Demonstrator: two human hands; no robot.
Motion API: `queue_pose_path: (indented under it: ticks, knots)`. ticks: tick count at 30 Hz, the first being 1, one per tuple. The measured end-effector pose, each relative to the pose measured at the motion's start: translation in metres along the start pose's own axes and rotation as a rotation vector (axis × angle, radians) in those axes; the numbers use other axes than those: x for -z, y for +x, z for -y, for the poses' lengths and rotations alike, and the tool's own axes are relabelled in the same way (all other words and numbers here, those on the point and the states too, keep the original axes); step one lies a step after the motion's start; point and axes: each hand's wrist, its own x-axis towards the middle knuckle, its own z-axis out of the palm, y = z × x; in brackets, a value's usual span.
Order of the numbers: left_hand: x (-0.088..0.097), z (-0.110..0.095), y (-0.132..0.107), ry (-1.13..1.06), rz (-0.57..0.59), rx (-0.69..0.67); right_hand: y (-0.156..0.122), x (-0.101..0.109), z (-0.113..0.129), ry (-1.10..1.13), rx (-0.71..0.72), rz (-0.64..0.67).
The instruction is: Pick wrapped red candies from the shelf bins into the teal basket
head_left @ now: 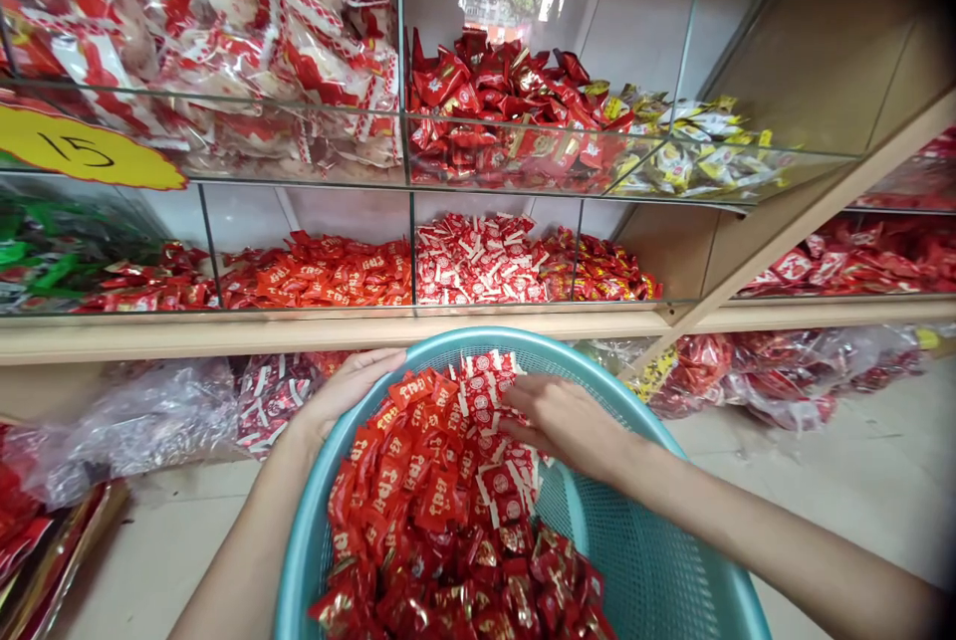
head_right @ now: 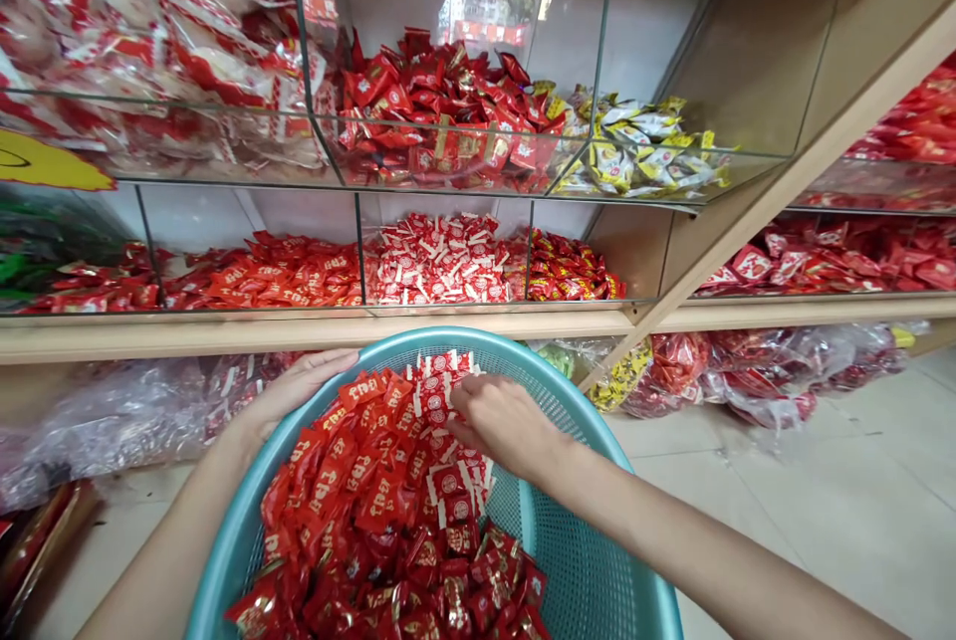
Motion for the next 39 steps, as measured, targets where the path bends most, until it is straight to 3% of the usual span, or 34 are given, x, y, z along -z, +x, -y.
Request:
queue_pose_path:
  ticks: [4, 6, 10, 14, 19, 28, 35, 39]
  knots:
    - [-0.003, -0.004, -0.001, 0.016, -0.027, -0.009, 0.043, 0.049, -0.022, 0.093, -0.001, -0.166]
    - [-0.005, -0.005, -0.002, 0.019, -0.039, -0.012, 0.072, 0.062, -0.038, 0.063, 0.000, -0.207]
    - [-0.007, -0.007, -0.003, 0.028, -0.054, -0.017, 0.123, 0.057, -0.066, 0.012, -0.048, -0.129]
    - [-0.006, -0.006, -0.003, 0.037, -0.057, -0.024, 0.148, 0.042, -0.072, 0.009, -0.070, 0.039]
    - [-0.001, 0.000, -0.001, 0.021, -0.036, -0.003, 0.152, 0.038, -0.069, -0.034, -0.110, 0.094]
    - [0.001, 0.002, 0.001, 0.009, -0.014, 0.010, 0.142, 0.038, -0.065, -0.010, -0.079, -0.092]
    - [0.000, 0.001, 0.001, 0.023, -0.014, 0.010, 0.145, 0.035, -0.070, 0.014, -0.140, 0.053]
    - [0.000, 0.001, 0.001, 0.029, -0.010, 0.007, 0.136, 0.047, -0.064, 0.129, -0.123, -0.153]
